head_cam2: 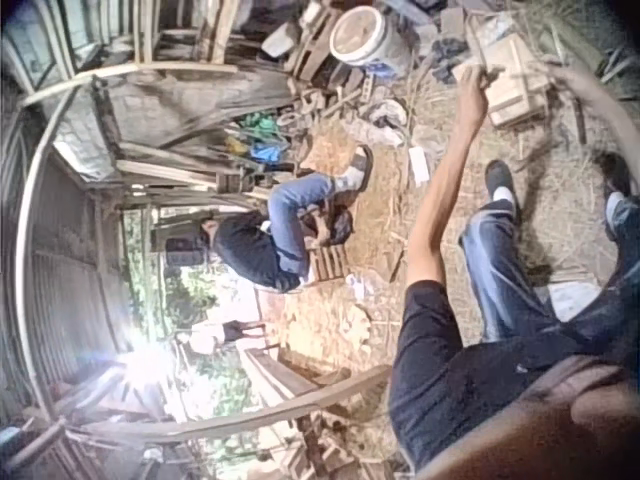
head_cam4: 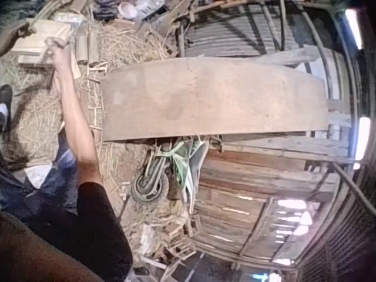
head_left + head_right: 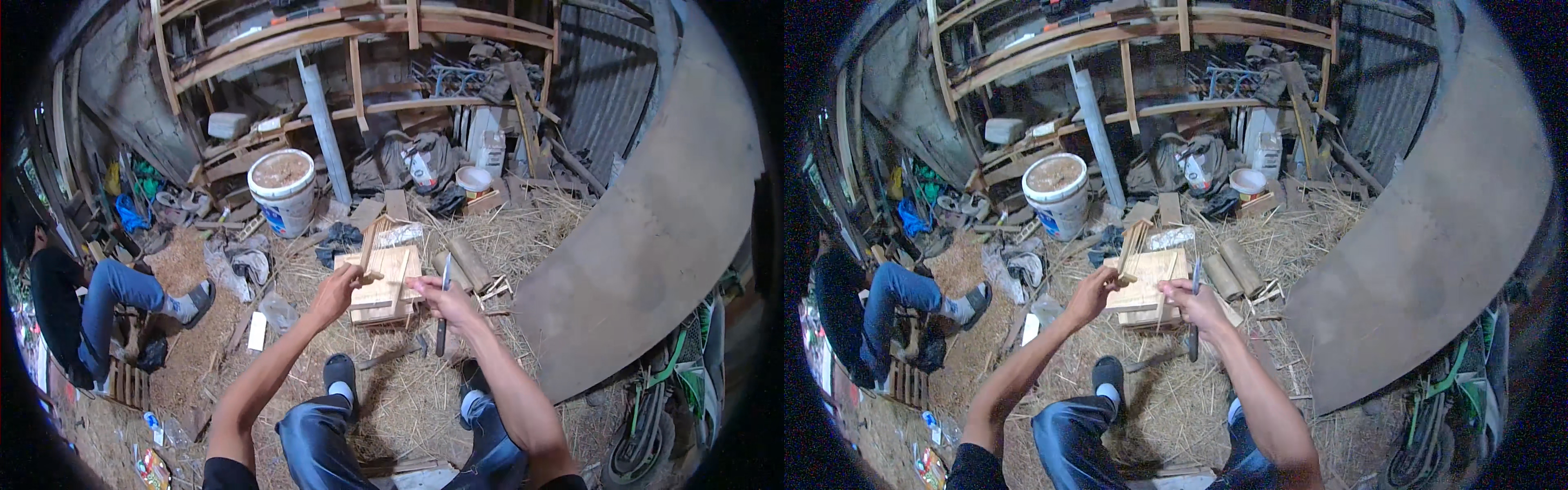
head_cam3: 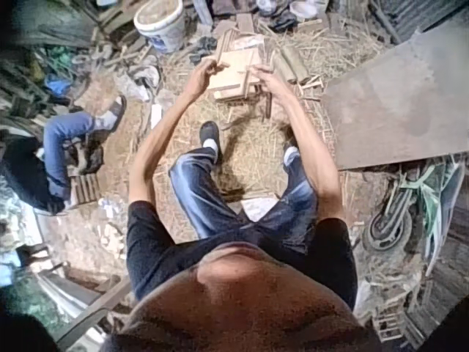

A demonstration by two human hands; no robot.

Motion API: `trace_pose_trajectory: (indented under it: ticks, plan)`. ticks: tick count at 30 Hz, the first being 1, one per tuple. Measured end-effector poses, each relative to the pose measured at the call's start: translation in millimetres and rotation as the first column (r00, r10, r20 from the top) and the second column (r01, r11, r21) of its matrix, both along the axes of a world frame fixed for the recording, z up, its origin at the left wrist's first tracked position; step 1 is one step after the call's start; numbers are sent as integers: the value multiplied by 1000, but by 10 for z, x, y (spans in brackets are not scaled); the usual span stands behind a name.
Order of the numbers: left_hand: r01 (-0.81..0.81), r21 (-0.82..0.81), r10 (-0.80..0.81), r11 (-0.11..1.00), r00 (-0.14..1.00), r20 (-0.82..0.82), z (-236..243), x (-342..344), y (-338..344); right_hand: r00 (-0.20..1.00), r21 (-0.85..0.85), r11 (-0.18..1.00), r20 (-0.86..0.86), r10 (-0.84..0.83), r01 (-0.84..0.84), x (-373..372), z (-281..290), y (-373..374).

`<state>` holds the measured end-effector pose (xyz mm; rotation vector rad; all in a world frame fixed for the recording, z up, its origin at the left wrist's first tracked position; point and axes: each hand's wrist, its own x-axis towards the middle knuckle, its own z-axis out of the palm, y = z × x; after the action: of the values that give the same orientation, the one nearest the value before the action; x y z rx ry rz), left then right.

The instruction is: The person assembles a small wooden structure by inserting thin wooden sticks into a larger wooden piece using a knife to trim them and a hammer to tap them into place.

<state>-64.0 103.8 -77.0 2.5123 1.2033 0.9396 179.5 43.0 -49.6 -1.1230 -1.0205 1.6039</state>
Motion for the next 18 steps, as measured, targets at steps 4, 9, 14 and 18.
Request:
trace_pose_trajectory:
  ticks: [4,9,14,18]
  plan:
    - [35,-102,-4,994,957,290,298,102,-348,992,459,887,93,-89,36,-278,90,-143]
    - [182,-446,119,876,816,566,563,184,-468,963,560,814,98,-250,154,-298,173,-195]
    - [275,-514,144,812,760,634,853,397,-597,993,319,941,-20,-115,116,-100,372,-326]
    - [234,-507,158,829,772,615,730,537,-587,991,309,944,-96,-92,118,-46,411,-329]
